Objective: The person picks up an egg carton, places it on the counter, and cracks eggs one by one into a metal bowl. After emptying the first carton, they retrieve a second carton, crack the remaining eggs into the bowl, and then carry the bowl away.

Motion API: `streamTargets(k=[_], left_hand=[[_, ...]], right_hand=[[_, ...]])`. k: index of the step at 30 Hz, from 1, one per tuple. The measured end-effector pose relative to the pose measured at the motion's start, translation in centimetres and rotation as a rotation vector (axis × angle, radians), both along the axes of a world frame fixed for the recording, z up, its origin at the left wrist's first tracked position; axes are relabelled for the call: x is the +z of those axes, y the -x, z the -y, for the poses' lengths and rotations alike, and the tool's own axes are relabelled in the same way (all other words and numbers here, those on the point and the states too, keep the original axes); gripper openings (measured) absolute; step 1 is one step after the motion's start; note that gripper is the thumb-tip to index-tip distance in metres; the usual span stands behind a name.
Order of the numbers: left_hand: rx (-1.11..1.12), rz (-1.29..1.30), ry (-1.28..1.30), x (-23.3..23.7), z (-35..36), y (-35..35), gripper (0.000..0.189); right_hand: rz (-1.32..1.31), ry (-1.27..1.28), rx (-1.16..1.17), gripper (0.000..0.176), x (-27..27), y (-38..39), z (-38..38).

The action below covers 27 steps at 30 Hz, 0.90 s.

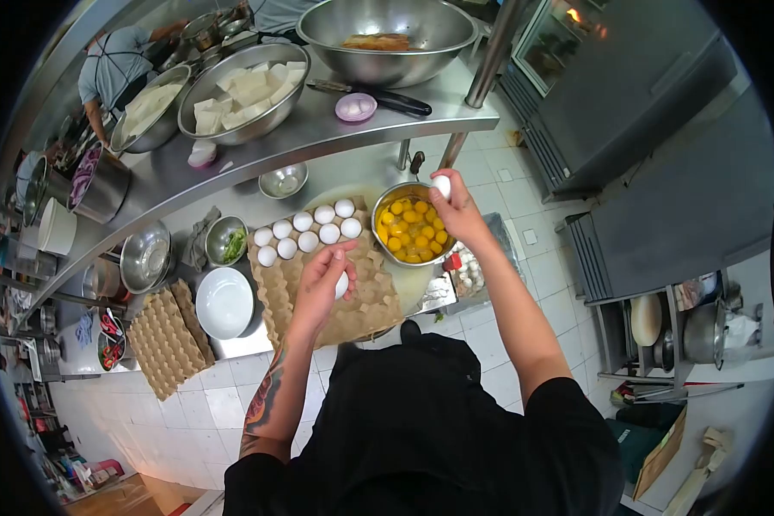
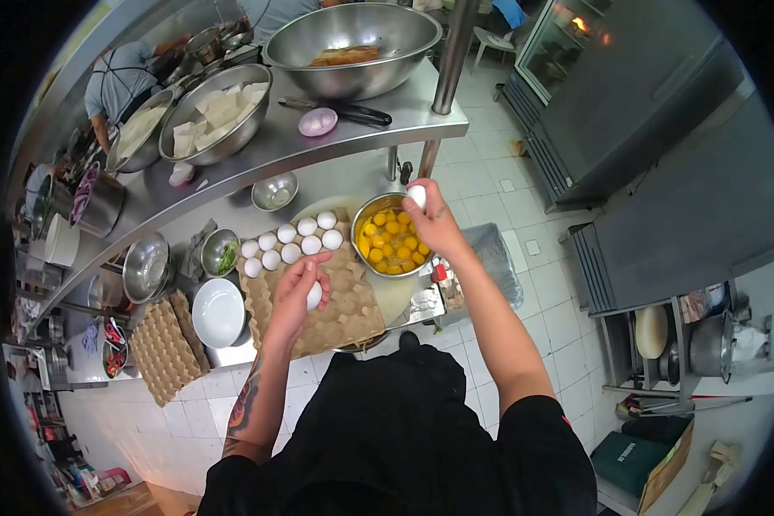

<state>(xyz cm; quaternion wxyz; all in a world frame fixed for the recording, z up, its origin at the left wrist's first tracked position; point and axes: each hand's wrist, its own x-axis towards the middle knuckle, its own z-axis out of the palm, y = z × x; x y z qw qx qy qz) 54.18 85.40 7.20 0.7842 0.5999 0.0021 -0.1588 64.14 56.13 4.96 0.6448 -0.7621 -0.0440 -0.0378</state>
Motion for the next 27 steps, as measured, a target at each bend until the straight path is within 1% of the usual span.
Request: streamTargets(k=[1,2,3,5,6,7,8,9,10,11,12,13,15,17,18,20,22,23,24,25,26,27], left_hand=[[0.001,-0.001,0.002,0.2,-0.2,0.1,0.040],[0.008,0.019,-0.005,0.3,-0.3,0.2,0.040],[0.015,0.038,-0.012,0.4,-0.4,0.3,0.040],[0.048,0.022,0.023,0.1,-0.6,0.3,0.039],[0.077,0.007,0.055,-0.2,-0.7,0.3,0.039],[0.078,0.006,0.055,-0.6,-0.9,0.3,0.039],[0.133,-0.075,0.185,-0.9,-1.1,0.2,0.038],[0.189,-0.157,0.313,-1.1,-1.2,0.2,0.037],[0.189,-0.159,0.311,-1.3,-1.2,0.2,0.037],[0.232,-0.272,0.482,-0.8,-1.0,0.3,0.037],[0.276,-0.385,0.653,-0.6,-0.8,0.4,0.038],[0.277,-0.387,0.651,-0.6,-0.6,0.5,0.038],[0.190,-0.414,0.771,-0.4,-0.2,0.5,0.039],[0.183,-0.395,0.748,0.3,0.8,0.5,0.039],[0.171,-0.376,0.725,0.6,1.2,0.4,0.040],[0.140,-0.348,0.692,0.2,1.8,-0.1,0.040],[0.104,-0.320,0.653,-0.4,2.2,-0.5,0.040],[0.069,-0.325,0.627,-0.8,2.2,-0.5,0.041],[0.032,-0.328,0.601,-1.0,2.4,-0.8,0.041],[0.028,-0.323,0.600,-0.7,2.7,-1.0,0.041],[0.062,-0.315,0.550,-0.5,3.2,-0.9,0.041],[0.095,-0.313,0.497,-0.4,3.5,-0.7,0.041]], right_hand=[[0.138,0.207,0.020,0.027,-0.3,0.0,-0.2],[0.197,0.288,0.030,0.027,-0.2,0.1,-0.4],[0.196,0.291,0.033,0.027,-0.1,0.2,-0.6],[0.215,0.436,0.096,0.031,0.5,0.5,-0.8],[0.215,0.436,0.097,0.031,0.9,0.6,-1.0],[0.256,0.665,0.102,0.033,1.3,0.7,-1.2],[0.296,0.893,0.106,0.036,1.9,0.8,-1.4],[0.295,0.892,0.106,0.036,2.4,0.9,-1.7],[0.305,0.958,0.129,0.037,2.9,1.0,-2.1],[0.315,1.023,0.152,0.039,3.3,1.2,-2.3],[0.312,1.021,0.153,0.039,3.6,1.2,-2.4],[0.268,1.024,0.139,0.037,3.9,1.2,-2.5],[0.225,1.026,0.127,0.036,4.7,1.3,-2.0],[0.244,0.662,-0.036,0.030,5.5,2.1,-0.1],[0.093,0.452,-0.093,0.028,6.3,2.7,1.2],[0.247,0.313,-0.339,0.030,2.3,2.8,6.0],[-0.151,0.119,-0.314,0.039,-0.5,3.8,10.7],[-0.153,0.115,-0.319,0.039,-2.4,4.9,11.8],[0.017,0.585,-0.399,0.039,-4.3,5.9,12.6],[0.198,1.057,-0.465,0.038,-4.9,6.1,13.0],[0.199,1.057,-0.465,0.038,-3.9,5.6,12.3],[0.220,0.840,-0.345,0.035,-1.4,5.2,9.9]])
